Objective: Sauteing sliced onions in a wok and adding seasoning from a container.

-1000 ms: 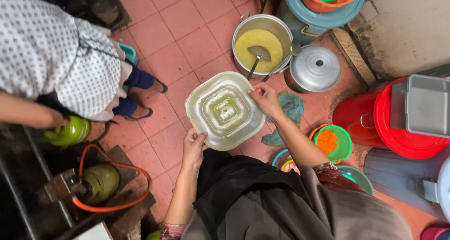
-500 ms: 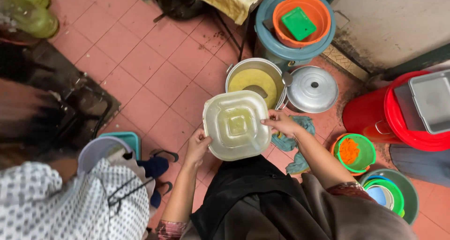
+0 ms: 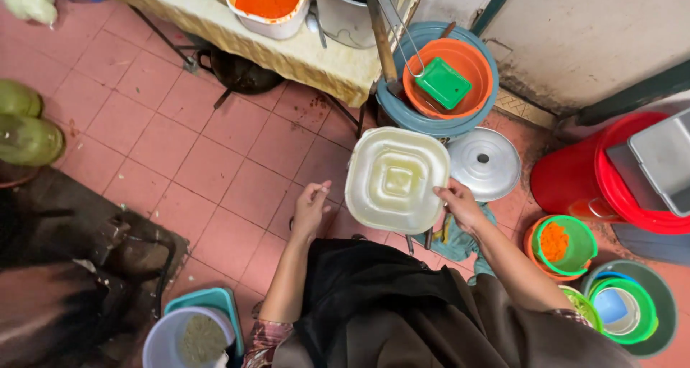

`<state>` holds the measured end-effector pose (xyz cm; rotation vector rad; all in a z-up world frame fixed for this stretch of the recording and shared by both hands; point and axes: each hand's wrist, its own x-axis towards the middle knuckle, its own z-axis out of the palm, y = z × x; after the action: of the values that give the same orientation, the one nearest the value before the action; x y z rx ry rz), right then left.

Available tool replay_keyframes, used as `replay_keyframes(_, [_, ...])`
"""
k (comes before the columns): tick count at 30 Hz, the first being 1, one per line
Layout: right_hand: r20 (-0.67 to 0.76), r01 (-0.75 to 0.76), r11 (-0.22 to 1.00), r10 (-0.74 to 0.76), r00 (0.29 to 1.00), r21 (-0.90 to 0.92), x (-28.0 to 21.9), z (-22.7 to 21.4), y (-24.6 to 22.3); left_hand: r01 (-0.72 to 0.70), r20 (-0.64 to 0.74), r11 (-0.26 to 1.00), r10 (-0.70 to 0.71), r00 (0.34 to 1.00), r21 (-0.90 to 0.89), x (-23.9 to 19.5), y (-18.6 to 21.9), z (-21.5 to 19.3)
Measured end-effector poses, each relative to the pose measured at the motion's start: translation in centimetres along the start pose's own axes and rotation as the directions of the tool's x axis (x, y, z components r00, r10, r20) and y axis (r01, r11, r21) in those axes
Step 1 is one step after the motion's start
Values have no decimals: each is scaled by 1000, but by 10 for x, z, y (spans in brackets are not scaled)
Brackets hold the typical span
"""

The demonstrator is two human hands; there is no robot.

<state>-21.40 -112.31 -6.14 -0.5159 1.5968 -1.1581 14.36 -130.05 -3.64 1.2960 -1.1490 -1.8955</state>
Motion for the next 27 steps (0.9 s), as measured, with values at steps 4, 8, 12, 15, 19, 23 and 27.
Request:
replay_keyframes(4, [-236, -7, 992, 38, 971, 127, 21, -4, -15, -39, -32, 995, 42, 999, 97, 61, 18, -48])
replay_keyframes(8, [-434, 72, 983, 10, 901, 170, 48, -25, -15, -41, -45, 997, 44, 998, 62, 127, 30, -113])
replay_keyframes(12, [-650, 197, 967, -48, 759, 159, 83, -47, -42, -200, -47, 954, 215, 975, 223, 188, 78, -165])
replay_keyframes(15, [-751, 277, 947, -66, 657, 159, 107, -62, -88, -365, 62, 749, 399, 915, 553, 225, 145, -162])
replay_keyframes(19, [-838, 316, 949, -173, 518, 0, 176, -124, -125, -553, 298, 312, 590, 750, 773, 282, 233, -124])
replay_keyframes(23, [-820, 385, 914, -314, 479, -126, 250, -157, -192, -705, 498, 119, 627, 600, 700, 329, 308, -72])
replay_keyframes(27, [-718, 406, 894, -408, 564, -190, 337, -167, -266, -738, 601, -65, 631, 491, 671, 395, 359, -18])
